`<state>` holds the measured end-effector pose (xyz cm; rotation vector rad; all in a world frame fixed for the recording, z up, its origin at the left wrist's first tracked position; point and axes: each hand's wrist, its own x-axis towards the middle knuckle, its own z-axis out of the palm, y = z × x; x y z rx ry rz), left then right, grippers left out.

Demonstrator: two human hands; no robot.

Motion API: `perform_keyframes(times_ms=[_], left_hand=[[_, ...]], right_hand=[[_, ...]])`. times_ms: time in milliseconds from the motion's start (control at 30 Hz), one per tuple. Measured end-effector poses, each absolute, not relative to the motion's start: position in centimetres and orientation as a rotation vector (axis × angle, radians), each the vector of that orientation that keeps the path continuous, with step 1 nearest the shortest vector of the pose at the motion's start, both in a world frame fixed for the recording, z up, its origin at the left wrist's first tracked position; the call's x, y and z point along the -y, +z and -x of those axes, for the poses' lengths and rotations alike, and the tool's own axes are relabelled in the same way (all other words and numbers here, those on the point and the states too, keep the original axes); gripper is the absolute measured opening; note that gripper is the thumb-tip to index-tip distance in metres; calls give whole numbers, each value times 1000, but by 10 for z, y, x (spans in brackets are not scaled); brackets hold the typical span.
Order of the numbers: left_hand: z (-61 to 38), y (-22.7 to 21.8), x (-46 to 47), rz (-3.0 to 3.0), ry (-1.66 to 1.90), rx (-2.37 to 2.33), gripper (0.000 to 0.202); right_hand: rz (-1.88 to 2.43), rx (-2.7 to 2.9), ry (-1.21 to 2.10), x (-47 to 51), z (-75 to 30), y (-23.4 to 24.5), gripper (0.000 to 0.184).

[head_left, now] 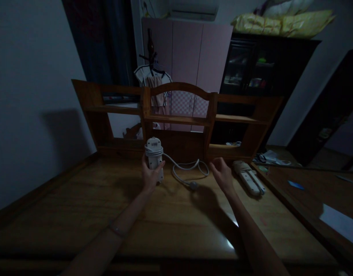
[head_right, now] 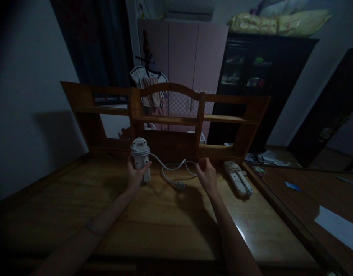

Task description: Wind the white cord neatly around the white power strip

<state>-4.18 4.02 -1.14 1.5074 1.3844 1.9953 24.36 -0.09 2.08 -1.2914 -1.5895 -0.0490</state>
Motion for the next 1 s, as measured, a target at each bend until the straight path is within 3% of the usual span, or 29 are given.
perform_keyframes(times_ms=[100,200,233,433,800,1000], left_hand=[[44,-13,-41,-1445,1982,-1393,80],[47,-16,-43,-1328,1974,-1367,81],[48,-17,-44,-1292,1969,-1364,81],[50,-22,-50,-1204,2005,-1289,80],[49,-28,-51,-1248,1918,-1242,84],[40,-23,-44,-1232,1847,-1158,85]], right_hand=[[1293,1961,32,2,-229,3,38],[1313,2134,-20,9,-205,-14,75],[1326,2182,-22,11,-197,-17,79],[1531,2364,25,10,-188,-19,22],[2057,2027,-443,-5,-254,-23,21],[1806,1929,-515,-4,-252,-9,31]])
